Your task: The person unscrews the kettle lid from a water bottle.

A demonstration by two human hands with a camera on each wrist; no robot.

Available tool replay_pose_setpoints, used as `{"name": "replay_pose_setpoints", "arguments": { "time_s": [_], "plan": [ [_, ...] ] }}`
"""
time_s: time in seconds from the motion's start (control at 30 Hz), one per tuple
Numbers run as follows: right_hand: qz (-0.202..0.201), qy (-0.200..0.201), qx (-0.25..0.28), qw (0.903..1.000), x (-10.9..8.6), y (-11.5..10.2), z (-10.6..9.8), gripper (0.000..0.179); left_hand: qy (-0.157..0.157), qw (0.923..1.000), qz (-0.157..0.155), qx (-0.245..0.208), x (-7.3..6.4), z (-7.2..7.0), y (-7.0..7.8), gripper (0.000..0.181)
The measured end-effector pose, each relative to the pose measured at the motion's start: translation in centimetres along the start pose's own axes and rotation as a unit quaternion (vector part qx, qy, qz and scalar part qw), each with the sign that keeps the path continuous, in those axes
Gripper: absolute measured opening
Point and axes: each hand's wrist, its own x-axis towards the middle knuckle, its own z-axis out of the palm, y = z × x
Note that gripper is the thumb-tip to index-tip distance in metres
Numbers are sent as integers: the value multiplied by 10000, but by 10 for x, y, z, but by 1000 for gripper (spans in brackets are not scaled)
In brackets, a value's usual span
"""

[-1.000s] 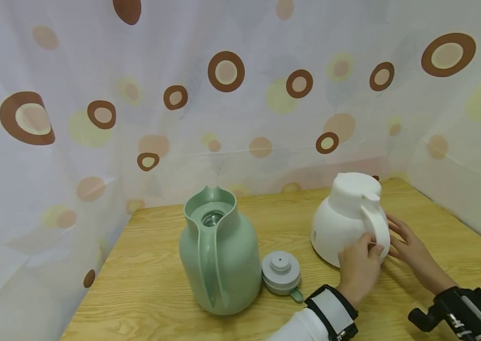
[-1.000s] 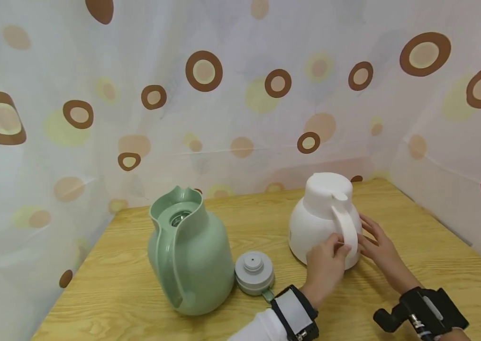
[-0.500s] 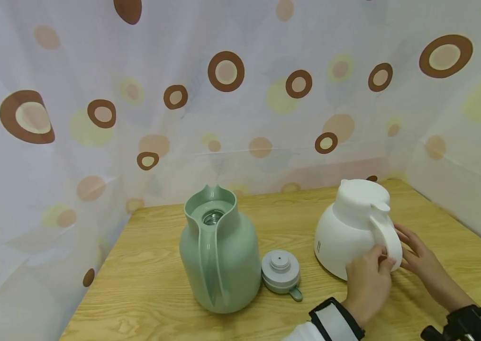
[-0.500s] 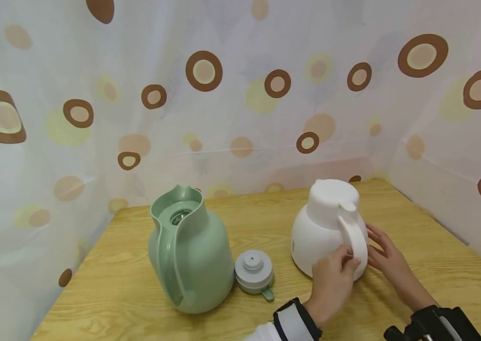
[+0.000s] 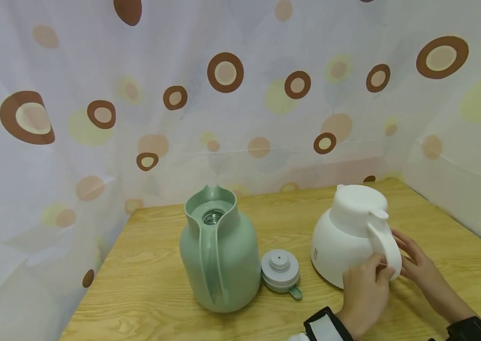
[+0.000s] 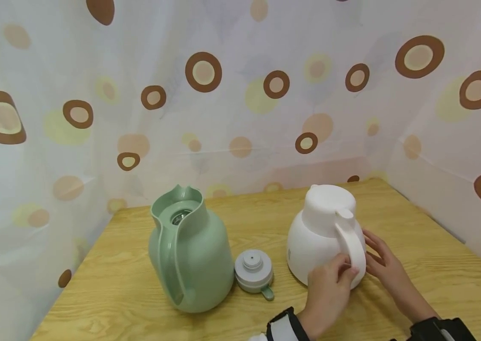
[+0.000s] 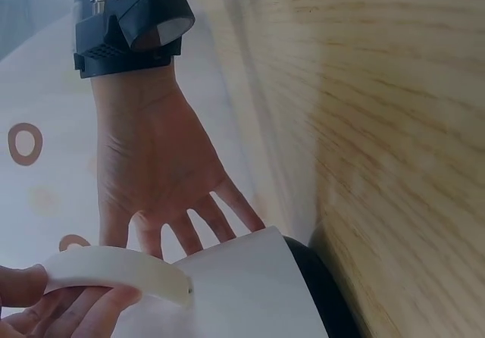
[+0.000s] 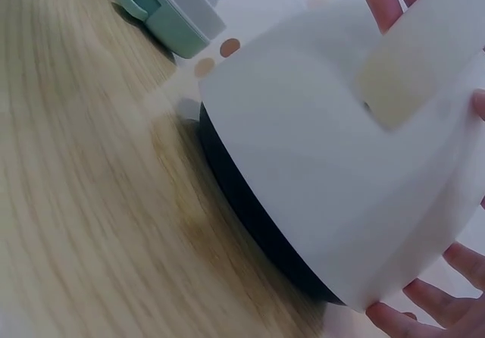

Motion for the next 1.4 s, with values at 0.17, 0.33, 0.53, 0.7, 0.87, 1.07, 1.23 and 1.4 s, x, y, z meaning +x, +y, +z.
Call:
{"name": "replay_pose_setpoints", "arguments": {
  "time_s": [0.17,0.33,0.53,0.7,0.87,1.07,1.23,1.4],
  "plan": [
    [-60,50,13,10000,-3,-3,5,53,77,9999,54,-107,-5,-4,-1,10],
    [-85,189,-40,9998,-5,-6,10,53,164,9997,100,-166,-9,-8,-2,10],
    [-59,156,112,9998,-6,-9,16,53,147,9993,60,-329,-11,-13,-2,9],
    [-66,194,160,9997,-6,-9,18,53,154,9991,-27,-391,-11,-16,-1,8],
    [-107,78,219,9997,-5,-15,12,52,204,9995,28,-259,-12,-15,-2,8],
    [-886,169,331,9954,12,-51,-13,46,20,9961,-385,-790,-11,-10,0,10],
    [-1097,-87,-1488,9827,37,-106,-24,49,208,9782,-643,-1966,-9,-4,3,14],
    [-1428,-1176,-2450,9517,60,-149,-26,55,481,9715,-526,-2259,-5,-2,4,14]
  ]
}}
